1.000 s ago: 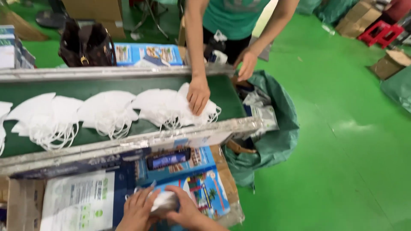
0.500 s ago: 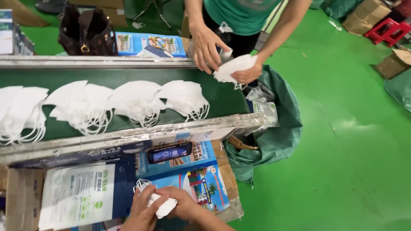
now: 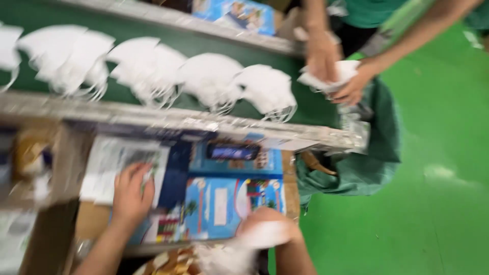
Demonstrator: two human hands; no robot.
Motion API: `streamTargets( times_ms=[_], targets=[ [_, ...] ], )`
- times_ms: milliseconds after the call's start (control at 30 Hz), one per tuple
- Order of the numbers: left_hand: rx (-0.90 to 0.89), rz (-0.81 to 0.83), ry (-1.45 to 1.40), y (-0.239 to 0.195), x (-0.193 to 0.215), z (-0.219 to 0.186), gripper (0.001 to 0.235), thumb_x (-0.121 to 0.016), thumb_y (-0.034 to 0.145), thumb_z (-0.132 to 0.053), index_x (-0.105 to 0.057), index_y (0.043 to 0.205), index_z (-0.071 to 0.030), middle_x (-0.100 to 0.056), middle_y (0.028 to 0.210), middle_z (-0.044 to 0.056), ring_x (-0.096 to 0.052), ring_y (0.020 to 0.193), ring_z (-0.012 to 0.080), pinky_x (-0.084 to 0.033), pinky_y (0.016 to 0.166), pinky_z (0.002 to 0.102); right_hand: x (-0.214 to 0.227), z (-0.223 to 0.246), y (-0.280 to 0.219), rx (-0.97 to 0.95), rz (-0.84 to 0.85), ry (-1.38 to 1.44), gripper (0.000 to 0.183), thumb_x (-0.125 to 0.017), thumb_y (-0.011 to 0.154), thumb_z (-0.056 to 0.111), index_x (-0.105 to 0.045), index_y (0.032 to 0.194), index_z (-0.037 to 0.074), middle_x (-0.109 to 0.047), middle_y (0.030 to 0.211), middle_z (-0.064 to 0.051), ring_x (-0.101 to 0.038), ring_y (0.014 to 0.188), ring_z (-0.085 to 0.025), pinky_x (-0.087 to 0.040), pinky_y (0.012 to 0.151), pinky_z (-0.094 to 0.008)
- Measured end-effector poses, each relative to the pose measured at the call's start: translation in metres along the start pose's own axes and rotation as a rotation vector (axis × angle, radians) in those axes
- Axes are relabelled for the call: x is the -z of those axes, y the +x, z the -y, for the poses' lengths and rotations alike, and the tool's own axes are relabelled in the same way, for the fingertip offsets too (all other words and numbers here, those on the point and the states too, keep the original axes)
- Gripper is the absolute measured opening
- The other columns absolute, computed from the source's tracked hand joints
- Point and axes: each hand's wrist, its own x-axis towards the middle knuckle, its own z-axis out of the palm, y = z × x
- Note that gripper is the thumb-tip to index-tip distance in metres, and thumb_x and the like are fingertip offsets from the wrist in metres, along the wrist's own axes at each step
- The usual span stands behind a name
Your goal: Packing individual face masks into plastic pouches in a factory setting.
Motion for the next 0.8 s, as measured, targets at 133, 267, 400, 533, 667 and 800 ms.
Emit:
streamTargets(
  times_ms=[133, 267, 400, 533, 667, 800],
  targets=[
    [0.132, -0.036, 0.091, 0.015, 0.012, 0.005, 0.032, -0.065, 0.093, -0.018, -0.071, 0.124, -0.012, -0.065, 0.121, 0.015, -0.06, 0.112, 0.0379, -0.05, 0.097, 0.045, -0.003, -0.032, 0.019, -0.308, -0.441, 0.002, 0.027, -0.072, 0.088, 0.016, -0.077, 0.113, 0.009, -0.08, 0.097, -0.012, -0.073, 0.089, -0.028, -0.057, 0.077, -0.036],
    [0.205, 0.182, 0.122, 0.029, -0.004, -0.018, 0.035, -0.068, 0.09, -0.028, -0.072, 0.121, -0.012, -0.066, 0.114, 0.013, -0.063, 0.104, 0.0352, -0.053, 0.088, 0.044, -0.024, -0.072, 0.031, -0.252, -0.71, -0.138, 0.026, -0.079, 0.087, 0.015, -0.078, 0.114, 0.011, -0.082, 0.102, -0.009, -0.077, 0.092, -0.023, -0.059, 0.081, -0.032],
    [0.146, 0.293, 0.268, 0.016, -0.021, -0.024, 0.039, -0.068, 0.087, -0.03, -0.069, 0.12, -0.008, -0.064, 0.109, 0.014, -0.063, 0.101, 0.0347, -0.054, 0.085, 0.044, -0.047, -0.064, 0.032, -0.051, -0.722, -0.244, 0.043, -0.079, 0.083, 0.004, -0.073, 0.125, 0.013, -0.078, 0.115, -0.01, -0.077, 0.103, -0.022, -0.059, 0.088, -0.032],
    [0.17, 0.308, 0.355, 0.027, -0.04, -0.014, 0.042, -0.058, 0.085, -0.018, -0.062, 0.125, -0.006, -0.063, 0.111, 0.015, -0.063, 0.103, 0.0338, -0.056, 0.083, 0.044, -0.043, -0.063, 0.045, -0.118, -0.631, -0.221, 0.054, -0.08, 0.076, 0.0, -0.073, 0.128, 0.015, -0.075, 0.121, -0.01, -0.072, 0.11, -0.025, -0.055, 0.095, -0.035],
    [0.265, 0.259, 0.355, 0.029, -0.033, -0.011, 0.035, -0.061, 0.086, -0.016, -0.065, 0.119, -0.007, -0.064, 0.108, 0.013, -0.064, 0.102, 0.0332, -0.055, 0.084, 0.045, -0.046, -0.037, 0.05, 0.151, -0.627, -0.561, 0.053, -0.091, 0.067, 0.008, -0.075, 0.117, 0.011, -0.077, 0.107, -0.011, -0.064, 0.103, -0.036, -0.05, 0.09, -0.04],
    [0.467, 0.176, 0.073, 0.017, -0.028, -0.006, 0.022, -0.071, 0.091, -0.026, -0.07, 0.098, -0.005, -0.068, 0.1, 0.011, -0.066, 0.094, 0.0327, -0.054, 0.082, 0.044, -0.061, -0.041, 0.052, -0.016, -0.532, -0.638, 0.036, -0.087, 0.077, 0.007, -0.079, 0.111, 0.016, -0.078, 0.101, -0.005, -0.067, 0.101, -0.028, -0.052, 0.086, -0.037]
  ],
)
